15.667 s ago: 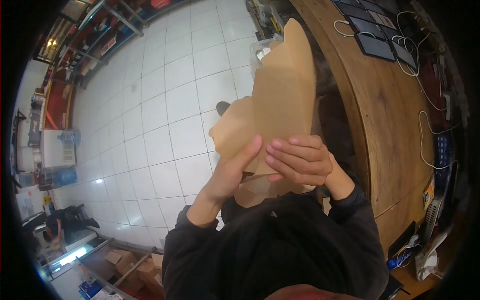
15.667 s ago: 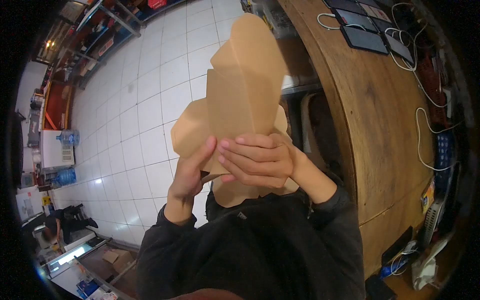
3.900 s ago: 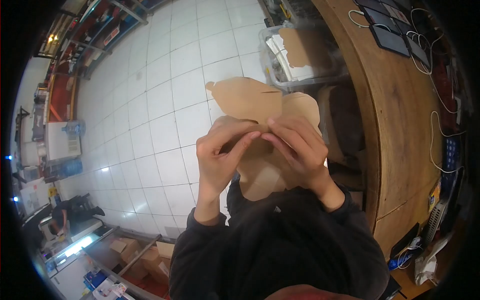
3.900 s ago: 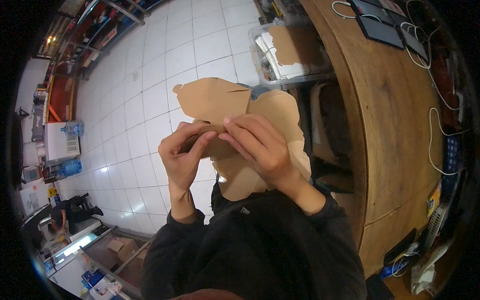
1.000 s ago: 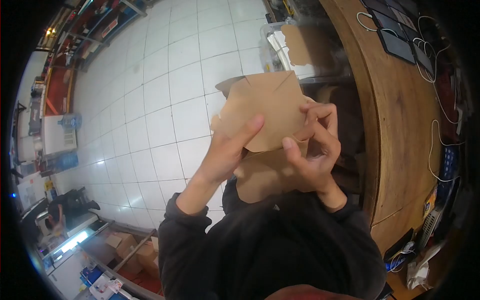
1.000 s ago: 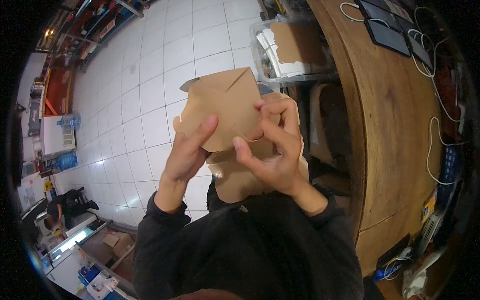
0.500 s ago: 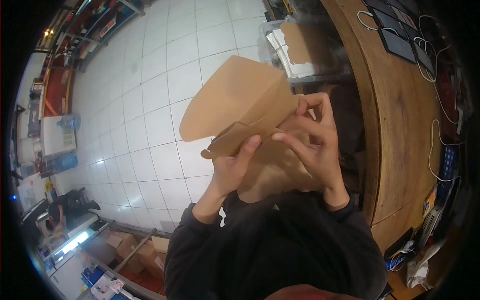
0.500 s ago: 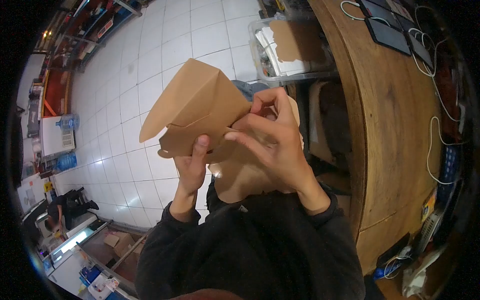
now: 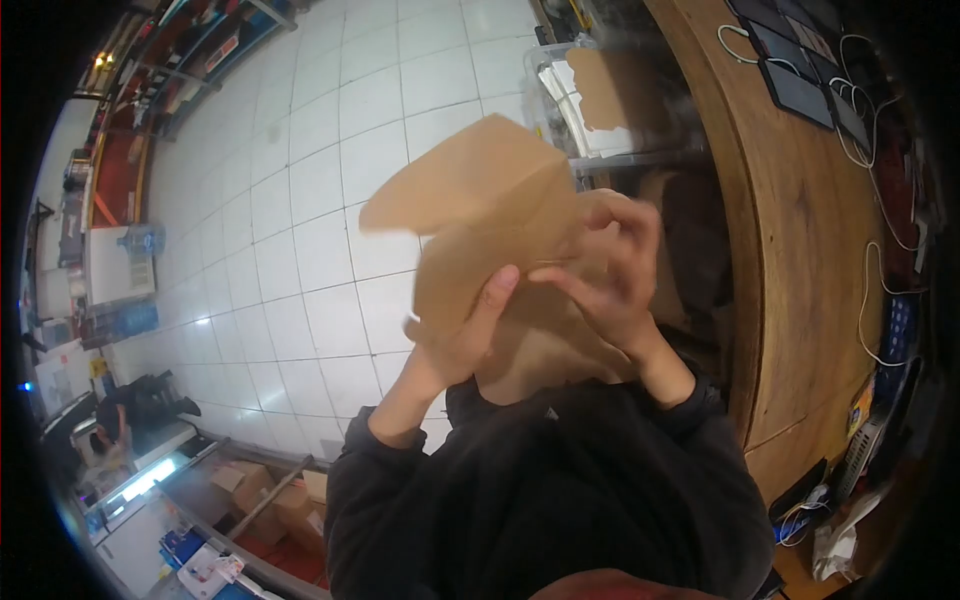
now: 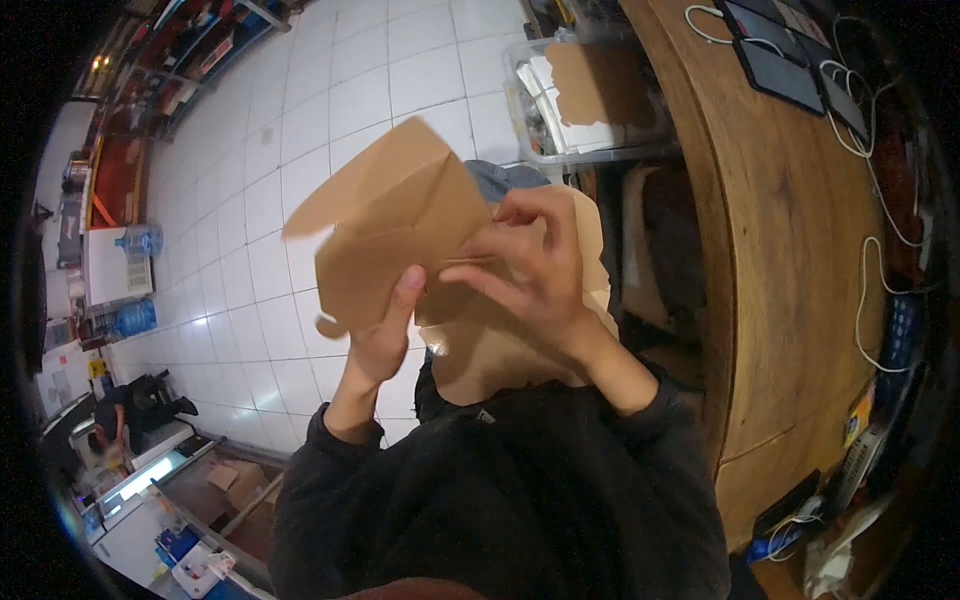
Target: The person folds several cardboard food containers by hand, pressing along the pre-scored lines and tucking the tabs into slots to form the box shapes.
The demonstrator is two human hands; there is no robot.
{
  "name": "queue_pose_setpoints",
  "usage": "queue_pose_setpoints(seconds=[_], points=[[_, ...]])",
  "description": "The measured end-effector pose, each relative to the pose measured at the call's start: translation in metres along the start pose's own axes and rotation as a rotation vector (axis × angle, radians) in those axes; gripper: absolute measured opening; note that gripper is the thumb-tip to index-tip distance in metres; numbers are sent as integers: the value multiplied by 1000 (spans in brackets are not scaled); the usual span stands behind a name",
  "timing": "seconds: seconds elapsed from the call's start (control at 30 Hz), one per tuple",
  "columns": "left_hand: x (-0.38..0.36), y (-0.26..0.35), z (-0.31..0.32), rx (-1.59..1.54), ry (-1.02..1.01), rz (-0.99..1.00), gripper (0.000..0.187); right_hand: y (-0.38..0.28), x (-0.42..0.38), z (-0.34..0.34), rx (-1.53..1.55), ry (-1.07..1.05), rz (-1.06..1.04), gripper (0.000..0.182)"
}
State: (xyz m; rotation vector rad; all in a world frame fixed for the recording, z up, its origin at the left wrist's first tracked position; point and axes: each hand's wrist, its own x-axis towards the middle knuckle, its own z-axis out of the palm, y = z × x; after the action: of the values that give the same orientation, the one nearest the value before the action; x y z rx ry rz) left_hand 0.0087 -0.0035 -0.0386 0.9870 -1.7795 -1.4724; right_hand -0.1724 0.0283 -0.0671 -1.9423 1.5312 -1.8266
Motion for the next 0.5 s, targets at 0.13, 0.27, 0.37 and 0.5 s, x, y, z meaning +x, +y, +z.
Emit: queue_pose_setpoints(seconds=[0.13,0.27,0.37,0.5], points=[[1,1,1,-387,42,-157,31,13,-2,-12,-222,-162,-525,17],[-7,8,2,-453,-77,-308,34,28,-11,-6,-158,-48,-860,35],[-6,-1,-6,-439,-138,-353,36,23,-6,-9,-161,-216,-775,34],[-5,12,-11,-449,-93,-334,38,0,23,-15,-85,-385,-372,64]])
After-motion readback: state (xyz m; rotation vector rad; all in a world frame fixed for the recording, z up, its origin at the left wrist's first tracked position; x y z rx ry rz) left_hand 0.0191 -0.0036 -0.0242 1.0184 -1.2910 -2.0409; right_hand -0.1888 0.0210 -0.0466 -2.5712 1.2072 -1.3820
